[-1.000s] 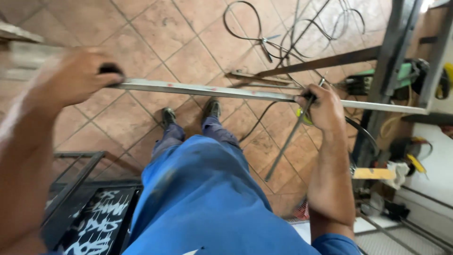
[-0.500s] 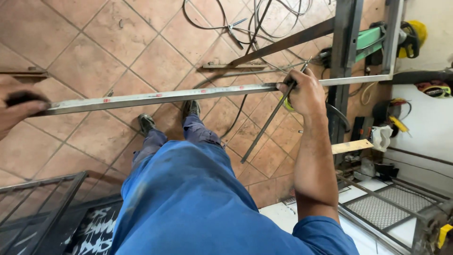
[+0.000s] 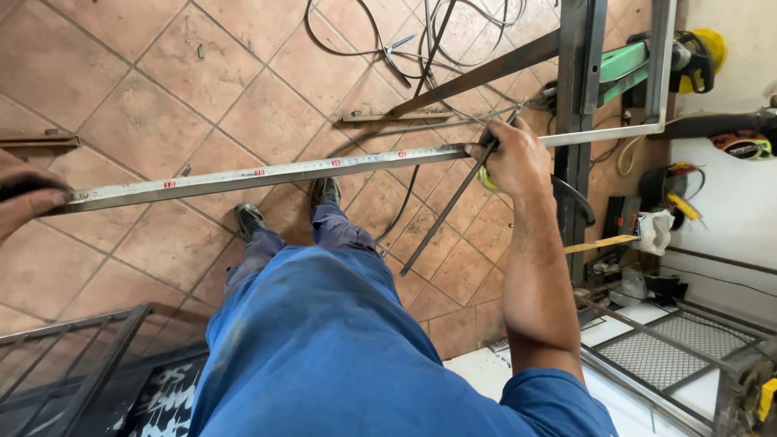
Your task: Measuring and marking metal bars for assembly using a tape measure and a square
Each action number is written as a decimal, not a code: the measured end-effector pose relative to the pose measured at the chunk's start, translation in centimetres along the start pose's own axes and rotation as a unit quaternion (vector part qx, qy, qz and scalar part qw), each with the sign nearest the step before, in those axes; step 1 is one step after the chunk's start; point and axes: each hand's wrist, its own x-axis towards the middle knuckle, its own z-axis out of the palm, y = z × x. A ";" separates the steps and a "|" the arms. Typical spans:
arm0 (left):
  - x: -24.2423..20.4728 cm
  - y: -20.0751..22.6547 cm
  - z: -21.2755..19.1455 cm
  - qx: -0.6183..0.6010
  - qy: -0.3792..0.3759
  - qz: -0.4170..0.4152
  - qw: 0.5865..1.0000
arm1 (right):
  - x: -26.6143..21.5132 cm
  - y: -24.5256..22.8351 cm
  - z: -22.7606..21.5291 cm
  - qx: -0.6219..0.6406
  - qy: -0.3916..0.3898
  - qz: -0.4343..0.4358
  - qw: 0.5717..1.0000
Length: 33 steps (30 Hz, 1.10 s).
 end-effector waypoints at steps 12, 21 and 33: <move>0.1 0.2 0.5 -0.019 0.019 -0.018 0.999 | 0.1 0.4 0.3 0.011 0.004 -0.011 1.000; 0.8 8.6 -1.7 0.116 -0.003 -0.039 0.993 | -0.1 0.3 0.5 0.000 0.030 -0.007 1.000; 1.7 17.4 -3.4 0.144 -0.064 -0.030 0.987 | 1.3 4.0 2.7 -0.033 0.024 -0.018 0.999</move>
